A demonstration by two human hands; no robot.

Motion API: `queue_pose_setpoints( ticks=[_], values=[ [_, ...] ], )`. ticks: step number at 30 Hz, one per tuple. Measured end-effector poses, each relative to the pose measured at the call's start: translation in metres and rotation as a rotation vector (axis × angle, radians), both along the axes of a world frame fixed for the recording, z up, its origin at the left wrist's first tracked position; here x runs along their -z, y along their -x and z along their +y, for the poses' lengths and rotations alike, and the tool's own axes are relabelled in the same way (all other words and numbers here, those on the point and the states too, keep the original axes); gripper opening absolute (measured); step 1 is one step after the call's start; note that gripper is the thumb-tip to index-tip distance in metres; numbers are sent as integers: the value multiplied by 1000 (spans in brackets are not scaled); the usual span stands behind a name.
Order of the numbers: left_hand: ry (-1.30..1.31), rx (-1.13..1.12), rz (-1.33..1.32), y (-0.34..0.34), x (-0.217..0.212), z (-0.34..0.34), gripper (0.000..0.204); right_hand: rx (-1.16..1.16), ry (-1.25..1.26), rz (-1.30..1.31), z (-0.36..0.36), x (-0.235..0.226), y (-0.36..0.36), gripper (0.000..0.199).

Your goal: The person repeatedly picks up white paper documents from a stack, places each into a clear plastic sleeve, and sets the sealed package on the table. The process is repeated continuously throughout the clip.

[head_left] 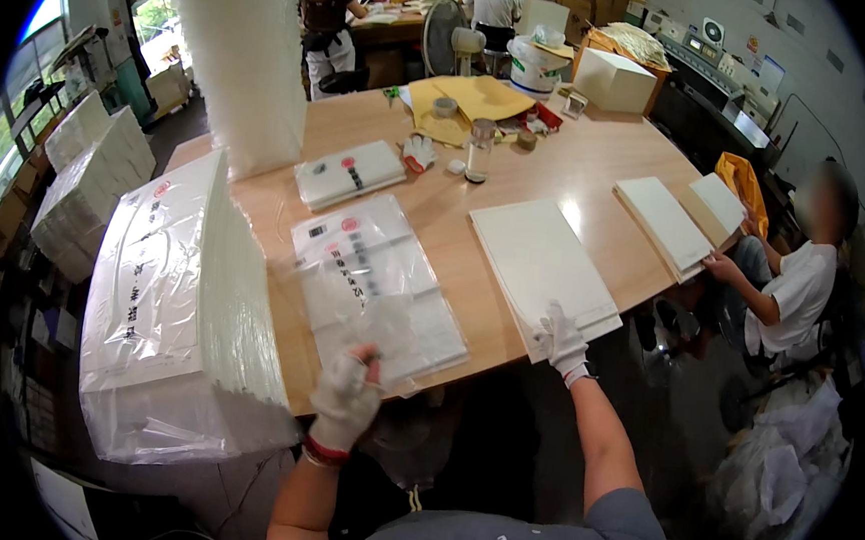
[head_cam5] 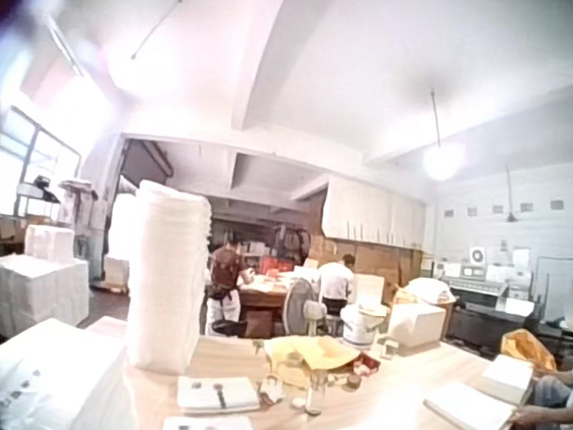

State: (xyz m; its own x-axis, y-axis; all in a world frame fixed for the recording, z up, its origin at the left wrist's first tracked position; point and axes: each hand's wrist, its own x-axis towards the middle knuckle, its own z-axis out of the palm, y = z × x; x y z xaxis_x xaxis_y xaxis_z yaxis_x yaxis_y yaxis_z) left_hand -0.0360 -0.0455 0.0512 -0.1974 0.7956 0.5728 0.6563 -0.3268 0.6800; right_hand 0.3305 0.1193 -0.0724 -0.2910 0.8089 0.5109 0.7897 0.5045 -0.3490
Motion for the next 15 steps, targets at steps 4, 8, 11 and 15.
queue_pose_setpoints(
  ticks=[4, 8, 11, 15],
  values=[
    [184, 336, -52, -51, 10, -17, 14, 77, 49, 40, 16, 4, -6, 33],
    [717, 631, -466, -105, 42, -20, 14, 141, -13, 16, 23, -9, -5, 15],
    [976, 712, -1074, -127, 81, 0, 34, 65, -114, -126, 1, -57, 10, 13],
    [1034, 797, -1855, -123, 91, 26, 53, -218, -152, -564, -103, -93, 47, 15]
  ],
)
